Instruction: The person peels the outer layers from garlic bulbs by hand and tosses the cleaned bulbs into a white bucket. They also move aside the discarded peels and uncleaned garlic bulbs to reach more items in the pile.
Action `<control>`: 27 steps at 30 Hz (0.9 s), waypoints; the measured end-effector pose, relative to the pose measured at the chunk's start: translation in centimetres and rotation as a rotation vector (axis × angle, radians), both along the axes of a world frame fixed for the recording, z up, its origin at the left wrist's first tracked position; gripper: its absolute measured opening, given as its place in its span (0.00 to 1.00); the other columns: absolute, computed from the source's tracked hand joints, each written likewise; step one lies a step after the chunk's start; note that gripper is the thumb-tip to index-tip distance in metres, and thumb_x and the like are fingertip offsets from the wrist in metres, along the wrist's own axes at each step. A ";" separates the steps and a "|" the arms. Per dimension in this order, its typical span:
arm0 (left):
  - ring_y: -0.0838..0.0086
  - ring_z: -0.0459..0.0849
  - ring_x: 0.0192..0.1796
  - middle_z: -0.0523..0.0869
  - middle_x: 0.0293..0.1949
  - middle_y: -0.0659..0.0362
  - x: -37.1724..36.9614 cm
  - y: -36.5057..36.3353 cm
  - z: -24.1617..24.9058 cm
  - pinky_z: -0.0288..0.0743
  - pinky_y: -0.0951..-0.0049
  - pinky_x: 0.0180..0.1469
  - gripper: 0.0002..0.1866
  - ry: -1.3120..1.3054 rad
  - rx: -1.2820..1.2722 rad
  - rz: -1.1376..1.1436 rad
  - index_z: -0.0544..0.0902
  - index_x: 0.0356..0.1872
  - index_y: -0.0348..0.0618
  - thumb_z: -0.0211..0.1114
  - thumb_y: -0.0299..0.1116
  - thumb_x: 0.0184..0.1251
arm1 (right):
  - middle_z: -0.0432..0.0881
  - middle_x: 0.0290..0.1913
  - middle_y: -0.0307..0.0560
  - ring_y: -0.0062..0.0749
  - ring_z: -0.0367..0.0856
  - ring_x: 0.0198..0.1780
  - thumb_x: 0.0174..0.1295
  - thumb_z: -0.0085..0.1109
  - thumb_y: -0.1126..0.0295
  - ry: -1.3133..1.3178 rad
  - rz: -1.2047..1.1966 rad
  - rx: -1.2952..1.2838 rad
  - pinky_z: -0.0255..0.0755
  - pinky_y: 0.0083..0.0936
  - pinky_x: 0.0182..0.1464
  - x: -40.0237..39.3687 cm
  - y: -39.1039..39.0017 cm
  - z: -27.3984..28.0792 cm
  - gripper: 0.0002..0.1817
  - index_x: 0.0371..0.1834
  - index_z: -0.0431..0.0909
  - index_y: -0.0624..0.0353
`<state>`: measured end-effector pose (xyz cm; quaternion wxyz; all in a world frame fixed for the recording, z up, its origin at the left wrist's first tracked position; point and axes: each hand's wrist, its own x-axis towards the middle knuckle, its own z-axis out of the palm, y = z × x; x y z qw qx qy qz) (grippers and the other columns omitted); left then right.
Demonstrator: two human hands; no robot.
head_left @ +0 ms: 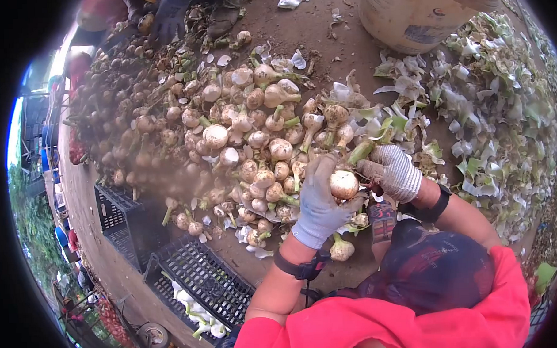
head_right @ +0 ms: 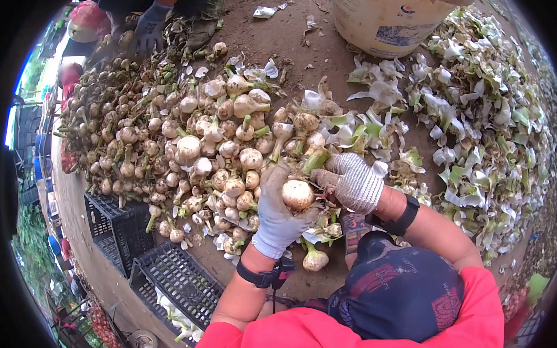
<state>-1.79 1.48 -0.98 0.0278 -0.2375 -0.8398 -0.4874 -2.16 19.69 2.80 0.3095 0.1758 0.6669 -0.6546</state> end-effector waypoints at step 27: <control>0.60 0.71 0.62 0.65 0.65 0.53 1.9 -0.5 2.9 0.70 0.60 0.59 0.47 -0.927 1.023 0.047 0.49 0.74 0.57 0.66 0.31 0.54 | 0.79 0.22 0.38 0.15 0.74 0.22 0.60 0.55 0.70 0.081 0.037 -0.302 0.68 0.14 0.23 0.4 -1.6 0.1 0.08 0.37 0.81 0.61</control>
